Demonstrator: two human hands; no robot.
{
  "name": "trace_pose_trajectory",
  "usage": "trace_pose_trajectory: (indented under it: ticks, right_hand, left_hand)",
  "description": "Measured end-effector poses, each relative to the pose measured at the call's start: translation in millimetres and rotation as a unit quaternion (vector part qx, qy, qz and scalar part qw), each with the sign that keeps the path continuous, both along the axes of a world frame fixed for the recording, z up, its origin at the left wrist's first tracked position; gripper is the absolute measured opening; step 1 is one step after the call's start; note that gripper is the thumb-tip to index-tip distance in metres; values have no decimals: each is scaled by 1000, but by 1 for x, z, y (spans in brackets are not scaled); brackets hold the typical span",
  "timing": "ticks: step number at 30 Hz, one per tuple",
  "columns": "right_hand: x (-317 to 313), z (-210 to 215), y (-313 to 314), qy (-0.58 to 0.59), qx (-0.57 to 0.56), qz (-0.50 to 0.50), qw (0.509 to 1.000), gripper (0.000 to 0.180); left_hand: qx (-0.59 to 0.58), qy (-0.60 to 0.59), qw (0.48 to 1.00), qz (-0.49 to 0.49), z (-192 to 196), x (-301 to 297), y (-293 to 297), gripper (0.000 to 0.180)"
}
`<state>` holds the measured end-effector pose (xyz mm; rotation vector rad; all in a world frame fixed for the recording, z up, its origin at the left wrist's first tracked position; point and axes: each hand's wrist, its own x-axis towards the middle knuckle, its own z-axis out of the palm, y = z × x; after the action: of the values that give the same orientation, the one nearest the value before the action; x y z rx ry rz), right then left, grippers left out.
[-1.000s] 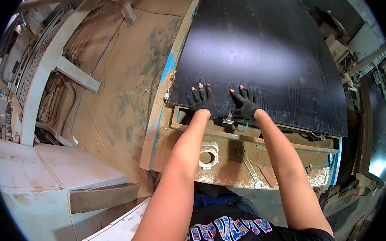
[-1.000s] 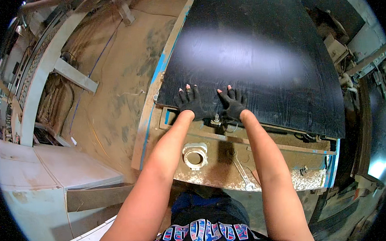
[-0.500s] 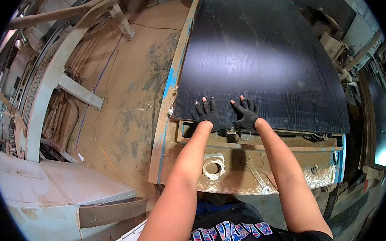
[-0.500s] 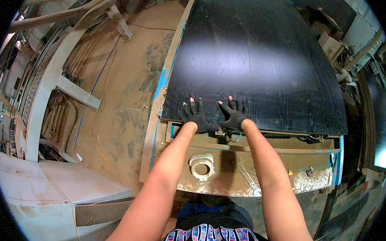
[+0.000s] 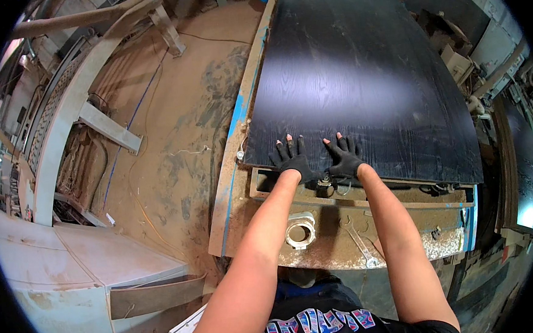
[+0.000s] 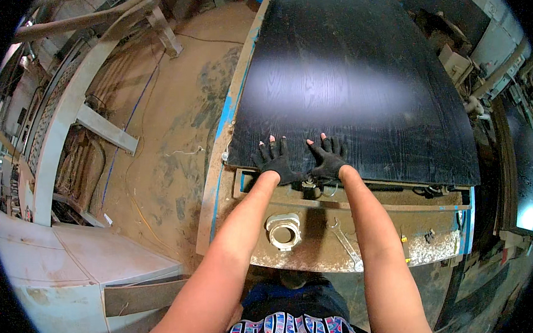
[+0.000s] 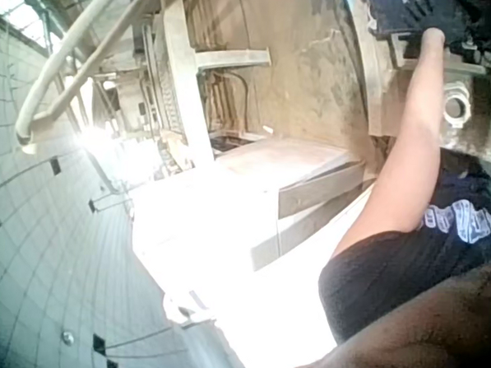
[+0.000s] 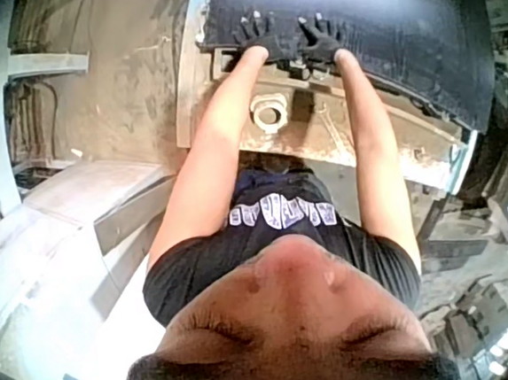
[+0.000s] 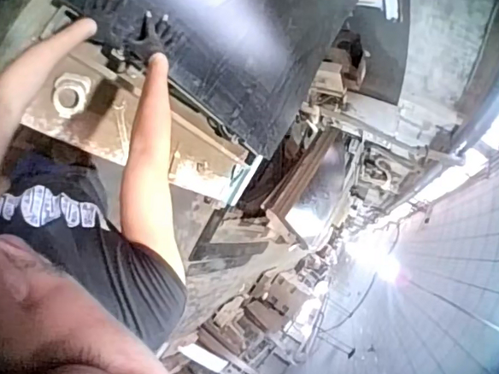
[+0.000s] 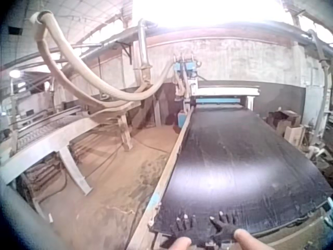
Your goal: The person moves a large black panel onto a CNC machine bed, operates a computer interface with a keyboard and mouse, and aligns the panel by hand on the workspace.
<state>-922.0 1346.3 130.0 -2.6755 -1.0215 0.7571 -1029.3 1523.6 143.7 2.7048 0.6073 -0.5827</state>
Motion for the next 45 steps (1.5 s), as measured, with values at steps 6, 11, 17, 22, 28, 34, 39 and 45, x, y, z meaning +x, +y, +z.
trace_pose_trajectory:
  ticks: [6,11,17,22,28,34,39,45]
  right_hand:
    - [5,-14,-1,-37,-12,8,999,110]
    - [1,-10,11,32,19,18,999,109]
    - [9,-1,-6,56,3,32,998,103]
    - [-7,15,1,7,-3,69,998,88]
    - [10,-10,14,-36,-67,86,993,93]
    - [5,-3,8,-74,-89,89,989,89]
    - [1,-35,30,-130,-103,116,979,83]
    - [25,-57,18,-215,-93,106,966,73]
  left_hand:
    - [26,-17,999,-15,-6,1,-2,145]
    - [88,-56,994,26,-48,-1,8,138]
    - [79,-34,996,-14,-11,-17,-21,124]
    - [51,-115,991,51,-19,-73,-51,96]
    - [124,-341,903,230,-87,-239,-174,63]
    - [206,-344,871,284,-113,-388,-271,49]
    - [251,-314,854,330,-143,-434,-297,41]
    - [209,-362,802,427,-78,-422,-316,37]
